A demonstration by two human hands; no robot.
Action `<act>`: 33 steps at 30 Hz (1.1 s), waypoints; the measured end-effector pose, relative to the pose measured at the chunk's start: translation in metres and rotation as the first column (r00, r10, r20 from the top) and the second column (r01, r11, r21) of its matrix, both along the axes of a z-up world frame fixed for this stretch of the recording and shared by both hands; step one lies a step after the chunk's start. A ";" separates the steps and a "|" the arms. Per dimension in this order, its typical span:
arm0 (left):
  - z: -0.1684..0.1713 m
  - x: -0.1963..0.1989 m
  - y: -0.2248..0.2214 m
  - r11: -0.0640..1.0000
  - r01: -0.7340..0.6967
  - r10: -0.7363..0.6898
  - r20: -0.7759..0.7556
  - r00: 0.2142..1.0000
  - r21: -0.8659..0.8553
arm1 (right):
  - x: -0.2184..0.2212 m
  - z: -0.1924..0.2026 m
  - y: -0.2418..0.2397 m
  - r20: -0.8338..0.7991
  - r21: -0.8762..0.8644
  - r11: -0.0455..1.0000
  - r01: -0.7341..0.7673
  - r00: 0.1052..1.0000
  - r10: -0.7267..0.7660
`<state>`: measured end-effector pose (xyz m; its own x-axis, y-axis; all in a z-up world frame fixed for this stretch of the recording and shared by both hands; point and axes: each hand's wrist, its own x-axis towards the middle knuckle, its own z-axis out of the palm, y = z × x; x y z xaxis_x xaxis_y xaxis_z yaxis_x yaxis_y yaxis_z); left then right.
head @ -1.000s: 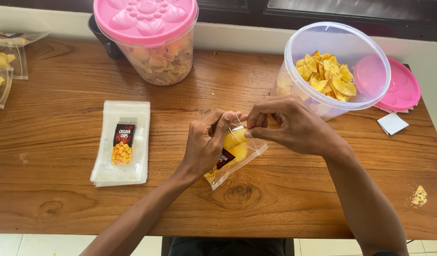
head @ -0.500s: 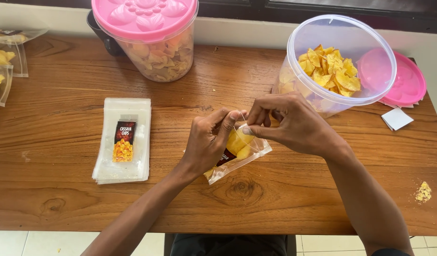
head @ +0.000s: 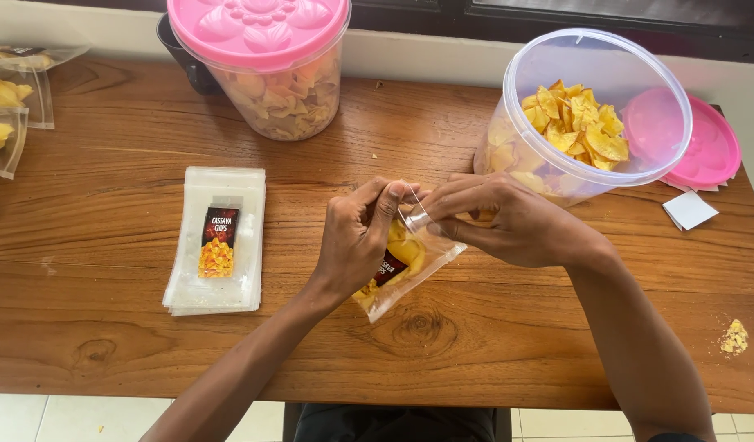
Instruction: The person picks up cassava chips from a large plastic container and places them into smaller plastic bags by hand, then seals the bags.
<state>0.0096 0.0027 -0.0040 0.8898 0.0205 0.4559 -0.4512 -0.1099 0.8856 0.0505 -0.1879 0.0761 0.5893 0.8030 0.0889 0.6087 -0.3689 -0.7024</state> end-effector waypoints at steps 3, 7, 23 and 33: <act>-0.006 -0.004 0.001 0.998 -0.021 0.019 -0.039 0.999 -0.052 | 0.002 -0.009 -0.008 -0.045 0.072 0.996 0.051 0.998 -0.048; 0.003 -0.001 0.004 0.996 -0.043 0.041 -0.027 0.999 -0.079 | -0.008 0.010 0.000 -0.118 0.081 0.996 0.031 0.993 -0.021; -0.008 0.002 0.003 0.980 -0.017 -0.005 -0.108 0.994 -0.198 | -0.001 -0.017 0.001 0.000 0.059 0.992 0.110 0.994 -0.110; -0.004 -0.002 -0.006 0.985 -0.038 0.000 -0.221 0.975 -0.171 | -0.002 -0.009 0.000 0.008 -0.070 0.989 0.133 0.991 -0.133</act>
